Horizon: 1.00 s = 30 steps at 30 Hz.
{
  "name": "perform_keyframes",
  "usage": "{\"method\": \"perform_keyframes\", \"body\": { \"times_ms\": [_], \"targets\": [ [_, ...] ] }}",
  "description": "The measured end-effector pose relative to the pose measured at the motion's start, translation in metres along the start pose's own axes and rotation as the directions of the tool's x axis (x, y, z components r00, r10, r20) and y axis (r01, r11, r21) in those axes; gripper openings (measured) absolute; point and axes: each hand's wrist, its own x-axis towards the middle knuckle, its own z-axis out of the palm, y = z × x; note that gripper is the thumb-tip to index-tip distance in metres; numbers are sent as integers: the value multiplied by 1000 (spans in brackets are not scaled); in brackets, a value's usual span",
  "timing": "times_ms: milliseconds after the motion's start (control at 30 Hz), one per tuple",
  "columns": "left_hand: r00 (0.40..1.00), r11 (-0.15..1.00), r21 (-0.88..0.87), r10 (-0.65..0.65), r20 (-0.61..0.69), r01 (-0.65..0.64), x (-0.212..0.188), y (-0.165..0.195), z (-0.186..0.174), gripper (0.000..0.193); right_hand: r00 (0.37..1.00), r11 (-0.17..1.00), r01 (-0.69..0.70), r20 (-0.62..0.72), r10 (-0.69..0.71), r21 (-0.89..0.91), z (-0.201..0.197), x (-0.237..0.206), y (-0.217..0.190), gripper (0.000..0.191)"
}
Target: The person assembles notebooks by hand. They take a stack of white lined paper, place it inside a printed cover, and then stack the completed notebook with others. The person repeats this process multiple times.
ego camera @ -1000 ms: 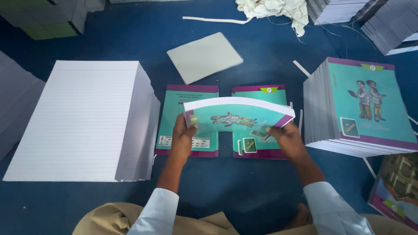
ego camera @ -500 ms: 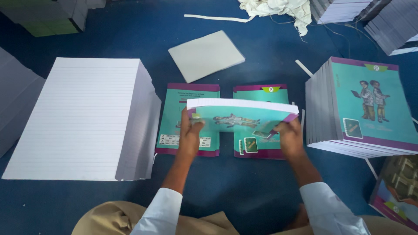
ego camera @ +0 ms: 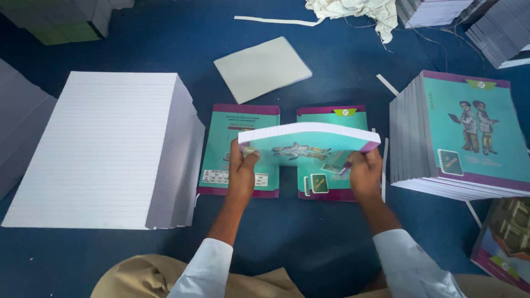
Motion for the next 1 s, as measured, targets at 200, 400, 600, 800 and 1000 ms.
{"method": "perform_keyframes", "body": {
  "times_ms": [200, 400, 600, 800, 1000],
  "targets": [
    [999, 998, 64, -27, 16, 26, -2, 1, 0, 44, 996, 995, -94, 5, 95, -42, 3, -4, -7, 26],
    [996, 990, 119, 73, 42, -78, -3, 6, 0, 41, 999, 999, -33, -13, 33, -5, 9, -9, -19, 21],
    [999, 984, 175, 33, 43, -40, -3, 10, -2, 45, 988, 987, -152, -21, 152, -41, 8, -7, -18, 29],
    [999, 988, 154, 6, 42, -13, -1, 9, -1, 47, 997, 993, -68, 32, 65, 100, 5, -2, 2, 33],
    [998, 979, 198, 42, 57, -52, 0, 8, -5, 46, 999, 975, 39, 16, -36, -217, -9, 11, -12, 33]
  ]
}}
